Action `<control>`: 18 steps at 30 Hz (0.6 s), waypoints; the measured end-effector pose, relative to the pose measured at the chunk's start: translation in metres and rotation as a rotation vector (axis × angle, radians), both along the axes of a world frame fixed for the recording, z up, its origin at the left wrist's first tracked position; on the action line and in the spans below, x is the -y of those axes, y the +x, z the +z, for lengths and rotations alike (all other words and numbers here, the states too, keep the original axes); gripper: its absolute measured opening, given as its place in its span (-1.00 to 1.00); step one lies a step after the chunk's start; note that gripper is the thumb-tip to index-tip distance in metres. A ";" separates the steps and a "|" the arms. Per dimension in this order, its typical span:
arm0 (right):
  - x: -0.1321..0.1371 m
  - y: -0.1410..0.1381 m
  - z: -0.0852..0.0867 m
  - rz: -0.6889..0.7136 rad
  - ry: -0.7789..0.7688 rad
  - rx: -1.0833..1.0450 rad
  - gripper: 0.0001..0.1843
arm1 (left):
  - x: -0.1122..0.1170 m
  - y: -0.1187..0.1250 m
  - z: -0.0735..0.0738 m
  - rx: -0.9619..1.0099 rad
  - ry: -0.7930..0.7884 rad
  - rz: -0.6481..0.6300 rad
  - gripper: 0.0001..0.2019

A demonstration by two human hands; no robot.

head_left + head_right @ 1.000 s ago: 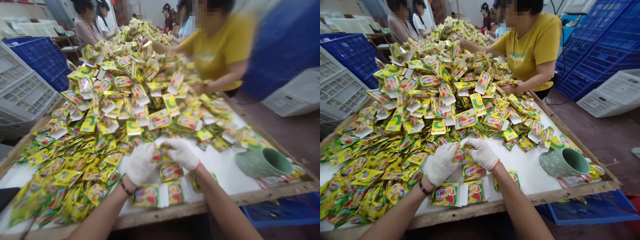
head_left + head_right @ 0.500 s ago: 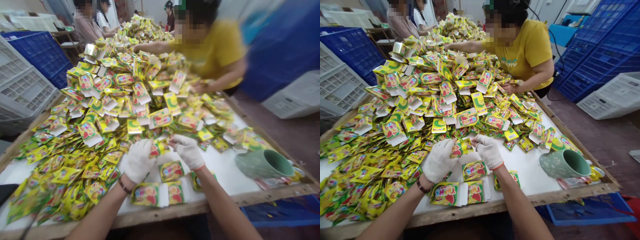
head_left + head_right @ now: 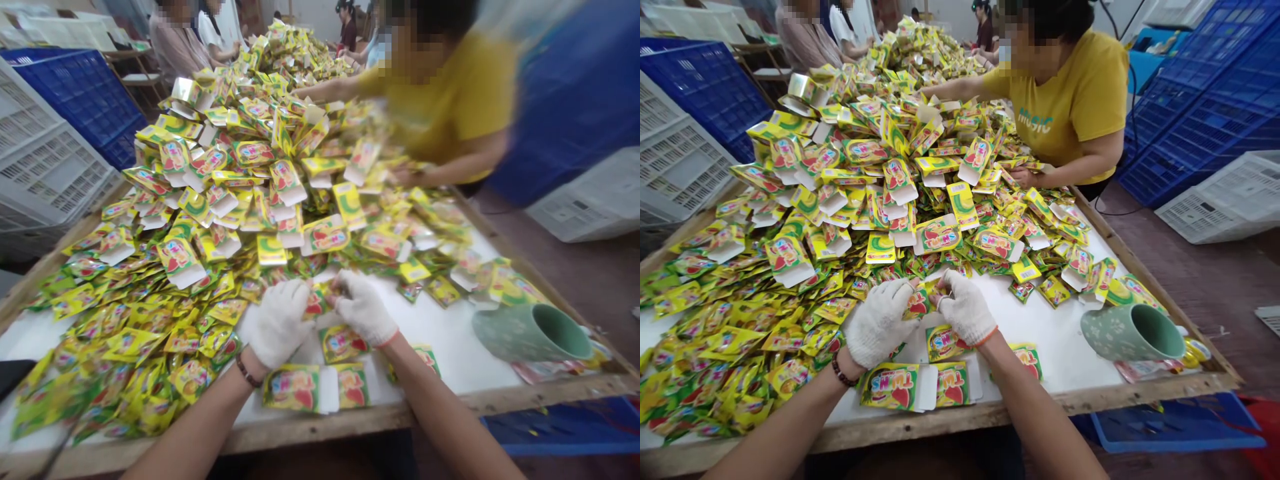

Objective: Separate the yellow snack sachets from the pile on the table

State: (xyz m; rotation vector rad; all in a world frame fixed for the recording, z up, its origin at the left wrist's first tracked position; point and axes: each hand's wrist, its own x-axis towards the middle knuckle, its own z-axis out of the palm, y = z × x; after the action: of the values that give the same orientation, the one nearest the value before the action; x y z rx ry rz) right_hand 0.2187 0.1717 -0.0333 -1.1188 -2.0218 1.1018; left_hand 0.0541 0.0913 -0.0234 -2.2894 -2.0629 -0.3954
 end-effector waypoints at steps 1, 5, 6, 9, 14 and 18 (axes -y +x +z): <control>0.001 -0.001 0.001 -0.015 0.066 0.033 -0.90 | 0.000 0.002 0.000 0.000 0.003 0.012 -0.52; 0.003 -0.005 0.004 0.040 0.232 0.102 -0.87 | -0.001 0.009 -0.002 0.011 0.006 0.038 -0.63; 0.003 -0.005 0.004 0.077 0.229 0.097 -0.83 | -0.002 0.010 -0.003 0.017 -0.002 0.044 -0.64; 0.002 -0.001 0.003 0.120 0.040 -0.004 -0.76 | -0.004 0.009 -0.003 0.027 -0.024 0.083 -0.61; 0.004 0.006 0.014 0.268 -0.634 -0.108 -0.51 | -0.003 0.005 -0.001 0.053 -0.027 0.037 -0.57; 0.006 0.007 0.020 0.466 -0.850 -0.278 -0.35 | 0.000 -0.001 -0.003 0.115 0.006 -0.028 -0.51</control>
State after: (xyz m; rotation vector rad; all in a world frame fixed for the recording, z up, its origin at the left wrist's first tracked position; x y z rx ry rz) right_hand 0.2259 0.1659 -0.0134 -0.7724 -1.6354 2.3469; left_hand 0.0531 0.0912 -0.0262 -2.3470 -2.0787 -0.5463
